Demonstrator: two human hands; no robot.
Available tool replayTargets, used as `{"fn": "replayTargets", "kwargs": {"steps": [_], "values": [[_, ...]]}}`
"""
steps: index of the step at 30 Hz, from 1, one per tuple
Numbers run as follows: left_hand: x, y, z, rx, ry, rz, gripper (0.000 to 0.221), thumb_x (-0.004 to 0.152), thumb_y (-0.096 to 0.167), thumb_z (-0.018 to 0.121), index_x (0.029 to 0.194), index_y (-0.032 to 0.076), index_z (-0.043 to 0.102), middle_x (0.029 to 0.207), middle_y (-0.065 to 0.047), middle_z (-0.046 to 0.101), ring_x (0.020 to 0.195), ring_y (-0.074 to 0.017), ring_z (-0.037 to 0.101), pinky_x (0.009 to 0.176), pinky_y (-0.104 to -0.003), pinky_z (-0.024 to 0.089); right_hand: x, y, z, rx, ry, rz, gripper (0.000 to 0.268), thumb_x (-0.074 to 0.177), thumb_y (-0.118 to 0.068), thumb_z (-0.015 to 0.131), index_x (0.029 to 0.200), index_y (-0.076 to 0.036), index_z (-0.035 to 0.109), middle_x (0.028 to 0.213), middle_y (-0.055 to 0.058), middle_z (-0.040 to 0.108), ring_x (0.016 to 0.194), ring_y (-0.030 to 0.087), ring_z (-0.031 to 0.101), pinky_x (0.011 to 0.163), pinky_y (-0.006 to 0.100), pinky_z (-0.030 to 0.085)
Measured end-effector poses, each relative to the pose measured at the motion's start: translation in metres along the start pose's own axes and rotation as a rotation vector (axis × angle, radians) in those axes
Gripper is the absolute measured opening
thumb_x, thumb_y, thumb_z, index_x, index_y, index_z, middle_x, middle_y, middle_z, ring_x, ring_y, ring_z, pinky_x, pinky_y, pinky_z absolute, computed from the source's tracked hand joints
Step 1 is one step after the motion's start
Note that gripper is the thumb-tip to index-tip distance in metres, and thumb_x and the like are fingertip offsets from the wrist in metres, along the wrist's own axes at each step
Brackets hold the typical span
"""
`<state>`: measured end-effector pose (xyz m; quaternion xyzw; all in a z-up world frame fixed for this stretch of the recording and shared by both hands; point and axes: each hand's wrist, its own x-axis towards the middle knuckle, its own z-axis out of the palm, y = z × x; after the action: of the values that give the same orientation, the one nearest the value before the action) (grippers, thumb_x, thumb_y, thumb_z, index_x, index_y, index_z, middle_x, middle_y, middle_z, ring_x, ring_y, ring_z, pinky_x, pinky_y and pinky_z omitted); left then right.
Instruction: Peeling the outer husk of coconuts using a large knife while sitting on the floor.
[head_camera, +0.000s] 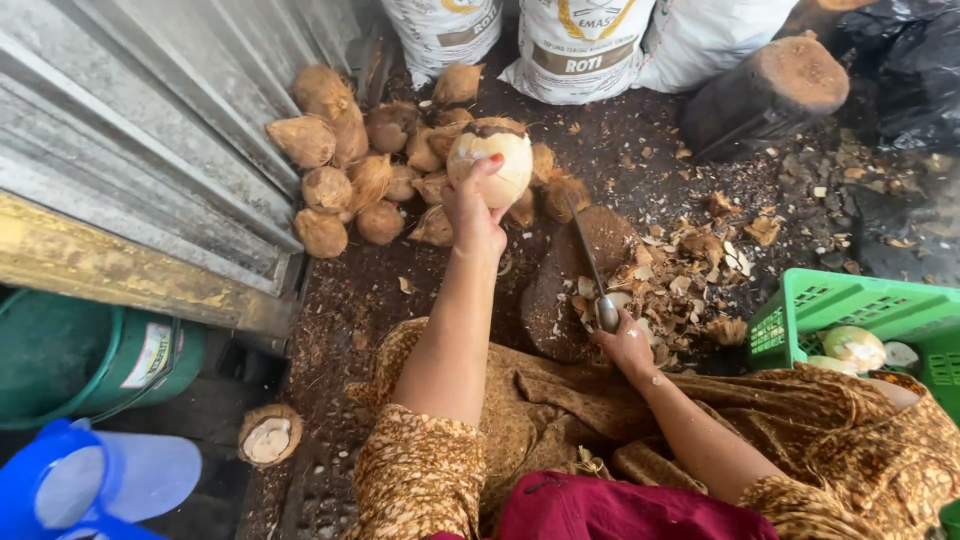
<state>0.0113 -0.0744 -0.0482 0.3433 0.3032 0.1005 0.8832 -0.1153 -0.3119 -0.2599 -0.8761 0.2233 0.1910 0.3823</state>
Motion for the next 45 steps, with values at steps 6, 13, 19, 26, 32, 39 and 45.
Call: {"fn": "replayTargets", "kwargs": {"steps": [6,13,19,26,32,39,45], "values": [[-0.008,0.016,-0.007,0.05,-0.082,0.029,0.102,0.055,0.015,0.094,0.141,0.005,0.04,0.132,-0.025,0.041,0.127,-0.044,0.043,0.098,-0.064,0.048,0.033,0.024,0.021,-0.071,0.004,0.063,0.072,0.062,-0.035,0.084,0.128,-0.015,0.064,0.112,0.019,0.073,0.113,0.039,0.067,0.094,0.056,0.052],[-0.006,0.026,-0.026,0.129,-0.136,0.055,0.1,0.061,0.02,0.093,0.143,0.007,0.037,0.137,-0.023,0.038,0.133,-0.0429,0.038,0.106,-0.062,0.046,0.0,-0.006,0.025,0.034,-0.032,0.052,0.057,0.061,-0.028,0.083,0.112,-0.006,0.071,0.1,0.023,0.074,0.106,0.042,0.07,0.089,0.054,0.053],[-0.008,0.026,-0.024,0.057,-0.085,0.064,0.102,0.059,0.018,0.093,0.144,0.005,0.037,0.14,-0.026,0.036,0.135,-0.0439,0.036,0.106,-0.063,0.044,-0.002,-0.007,0.028,0.051,-0.043,0.038,0.063,0.061,-0.029,0.085,0.116,-0.001,0.07,0.104,0.026,0.072,0.108,0.044,0.068,0.091,0.055,0.052],[-0.01,0.027,-0.017,-0.023,-0.021,0.064,0.103,0.057,0.018,0.09,0.143,0.005,0.036,0.137,-0.027,0.036,0.129,-0.0451,0.038,0.096,-0.071,0.043,-0.013,-0.022,0.009,0.055,-0.038,-0.014,0.052,0.06,-0.022,0.085,0.104,0.003,0.073,0.095,0.027,0.072,0.102,0.044,0.069,0.088,0.054,0.052],[-0.005,0.036,-0.033,-0.043,0.016,0.096,0.104,0.055,0.021,0.093,0.14,0.005,0.035,0.132,-0.029,0.039,0.124,-0.0445,0.041,0.093,-0.07,0.045,-0.007,-0.016,0.01,0.035,-0.021,-0.033,0.05,0.059,-0.02,0.086,0.1,0.005,0.072,0.088,0.029,0.072,0.094,0.046,0.07,0.083,0.055,0.052],[0.003,0.045,-0.047,-0.071,0.079,0.134,0.108,0.057,0.02,0.091,0.143,0.002,0.028,0.136,-0.031,0.033,0.128,-0.0467,0.039,0.097,-0.073,0.042,0.013,0.005,0.023,0.049,0.008,-0.016,0.046,0.061,-0.023,0.087,0.098,0.001,0.072,0.08,0.022,0.071,0.073,0.038,0.074,0.08,0.053,0.056],[-0.007,0.051,-0.052,-0.065,0.106,0.154,0.11,0.056,0.02,0.09,0.143,-0.001,0.025,0.136,-0.033,0.033,0.128,-0.049,0.039,0.095,-0.074,0.041,0.02,0.01,0.026,0.059,0.013,-0.025,0.038,0.066,-0.023,0.082,0.093,0.001,0.071,0.067,0.019,0.068,0.058,0.035,0.072,0.074,0.051,0.056]]}}
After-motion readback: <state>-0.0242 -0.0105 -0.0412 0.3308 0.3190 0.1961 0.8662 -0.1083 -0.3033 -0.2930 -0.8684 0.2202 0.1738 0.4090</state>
